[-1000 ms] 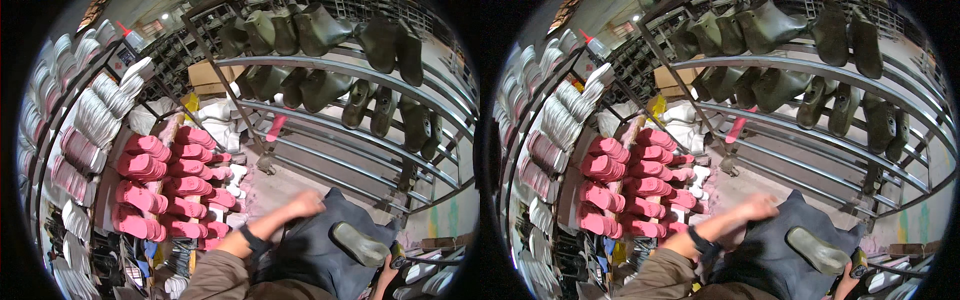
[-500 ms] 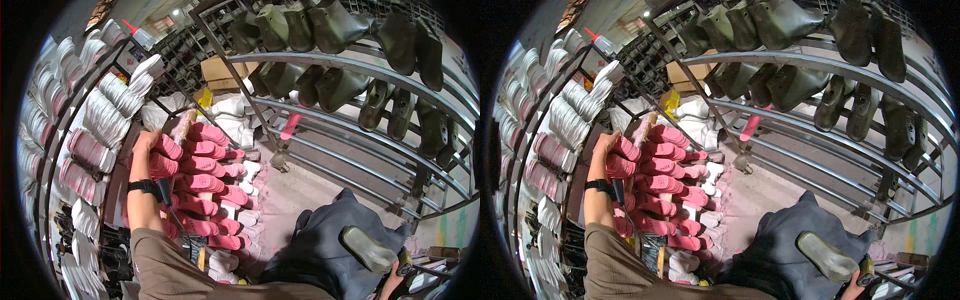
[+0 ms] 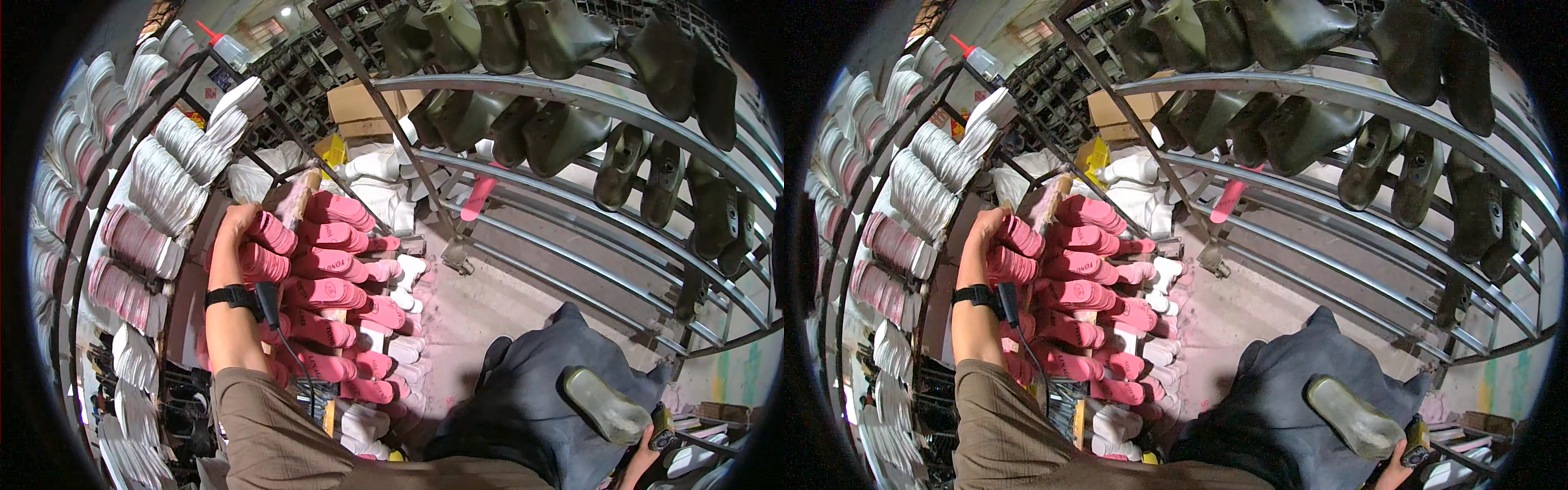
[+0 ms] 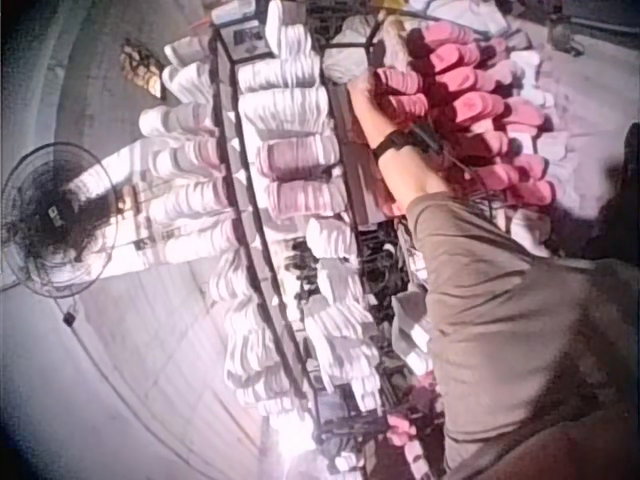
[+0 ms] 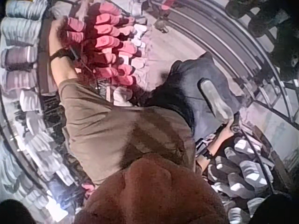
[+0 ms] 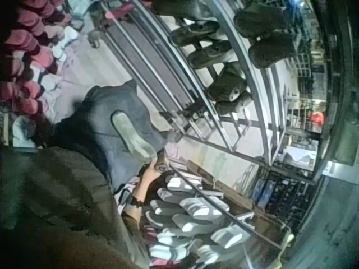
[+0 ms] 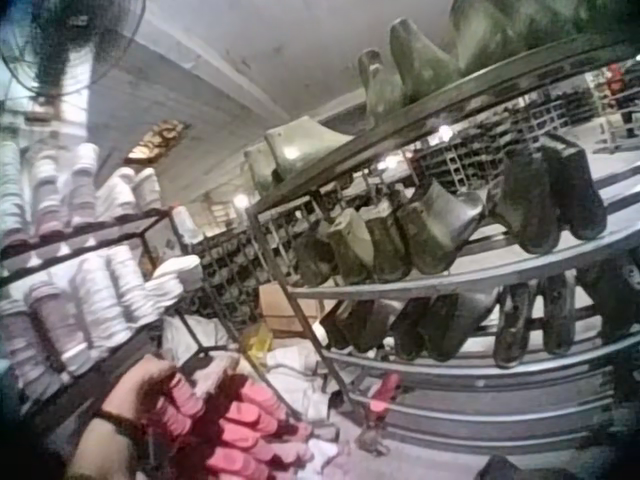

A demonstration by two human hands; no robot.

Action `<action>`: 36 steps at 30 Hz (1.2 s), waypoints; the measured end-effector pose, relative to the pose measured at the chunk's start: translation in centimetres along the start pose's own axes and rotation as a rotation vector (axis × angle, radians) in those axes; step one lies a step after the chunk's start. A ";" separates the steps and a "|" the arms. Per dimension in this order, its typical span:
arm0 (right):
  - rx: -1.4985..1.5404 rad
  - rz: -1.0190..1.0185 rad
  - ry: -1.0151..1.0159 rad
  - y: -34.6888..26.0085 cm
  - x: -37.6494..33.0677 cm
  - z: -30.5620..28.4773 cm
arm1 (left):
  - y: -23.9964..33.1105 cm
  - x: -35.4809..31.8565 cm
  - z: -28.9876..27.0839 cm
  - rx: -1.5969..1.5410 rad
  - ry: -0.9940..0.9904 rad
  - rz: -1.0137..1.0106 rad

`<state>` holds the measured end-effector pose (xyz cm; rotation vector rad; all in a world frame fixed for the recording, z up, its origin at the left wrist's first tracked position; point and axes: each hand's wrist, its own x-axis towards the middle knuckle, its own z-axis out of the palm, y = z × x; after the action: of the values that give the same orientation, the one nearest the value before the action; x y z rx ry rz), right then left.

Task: Attaching pink insoles to green shoe lasts using a pneumatic stapler gun in a factory setting.

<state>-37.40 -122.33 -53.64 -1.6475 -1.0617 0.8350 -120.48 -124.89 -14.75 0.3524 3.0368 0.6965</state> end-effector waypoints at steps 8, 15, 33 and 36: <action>-0.138 0.056 0.024 -1.4 -0.4 -0.1 | 4.5 -8.1 0.6 0.401 0.343 0.215; -0.033 0.094 0.044 -1.1 -0.6 0.2 | 2.4 -15.3 14.0 0.038 0.016 0.830; -0.063 0.156 0.096 -5.6 -1.4 1.8 | 13.9 -20.5 46.5 -0.235 -0.372 0.638; -0.046 0.146 0.101 -5.2 -1.3 2.0 | 13.7 -19.8 48.0 -0.231 -0.338 0.610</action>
<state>-40.98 -122.02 -49.19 -1.8036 -0.9055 0.8176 -95.50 -96.66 -52.99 1.2637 2.4835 0.8793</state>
